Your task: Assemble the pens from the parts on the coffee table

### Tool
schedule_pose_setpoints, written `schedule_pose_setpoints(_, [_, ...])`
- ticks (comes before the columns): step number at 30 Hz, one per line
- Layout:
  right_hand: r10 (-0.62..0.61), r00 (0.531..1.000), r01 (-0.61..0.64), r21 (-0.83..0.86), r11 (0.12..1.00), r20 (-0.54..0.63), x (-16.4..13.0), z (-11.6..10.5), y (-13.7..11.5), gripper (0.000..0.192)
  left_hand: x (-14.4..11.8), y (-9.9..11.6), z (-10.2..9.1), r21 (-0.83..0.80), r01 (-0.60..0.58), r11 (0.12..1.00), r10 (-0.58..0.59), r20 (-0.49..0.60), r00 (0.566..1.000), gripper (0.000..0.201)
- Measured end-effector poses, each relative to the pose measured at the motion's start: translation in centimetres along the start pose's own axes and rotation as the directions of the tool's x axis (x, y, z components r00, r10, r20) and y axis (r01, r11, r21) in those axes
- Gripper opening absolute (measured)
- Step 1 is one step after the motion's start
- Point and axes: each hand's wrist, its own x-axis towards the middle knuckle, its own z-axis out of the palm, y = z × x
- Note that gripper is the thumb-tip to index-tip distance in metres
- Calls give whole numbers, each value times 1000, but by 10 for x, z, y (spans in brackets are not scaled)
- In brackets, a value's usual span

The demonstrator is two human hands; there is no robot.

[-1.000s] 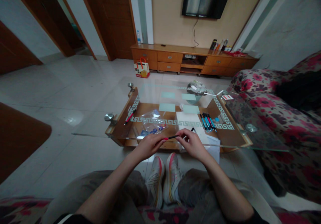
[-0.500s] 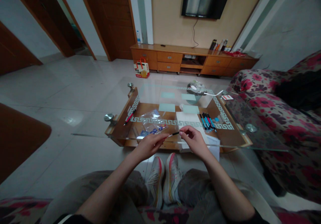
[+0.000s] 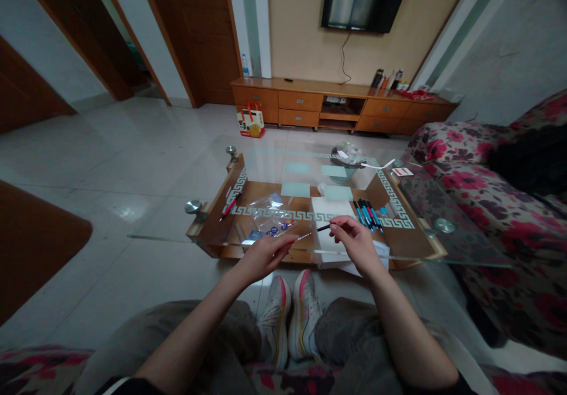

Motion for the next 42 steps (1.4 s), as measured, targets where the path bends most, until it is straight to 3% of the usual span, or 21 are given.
schedule_pose_setpoints(5, [-85, 986, 57, -194, 979, -140, 9, -37, 5, 30, 0, -1, 0, 1, -7, 1000, 7, -8, 1000, 33])
schedule_pose_setpoints(10, [-15, 991, -33, -349, 936, -133, 11, -59, 12, 32, 0, 0, 0, -19, -20, 1000, 20, -4, 1000, 34])
schedule_pose_setpoints(16, [-5, 996, -39, -496, 867, -86, 9, -58, 13, 24, 0, 0, -1, -15, -28, 1000, 28, -7, 1000, 34])
schedule_pose_setpoints(22, [-60, 962, -122, -617, 777, -265, 12, -69, 19, 21, 0, 0, -1, -14, -19, 1000, 18, -19, 1000, 33])
schedule_pose_setpoints(27, [-18, 962, -185, -699, 690, -272, 13, -70, 33, 16, 0, 0, -2, -9, -21, 1000, 21, 1, 1000, 34])
schedule_pose_setpoints(42, [-136, 972, -45, -724, 688, -189, 13, -66, 32, 21, -1, -1, -2, -11, -27, 1000, 27, -5, 1000, 35])
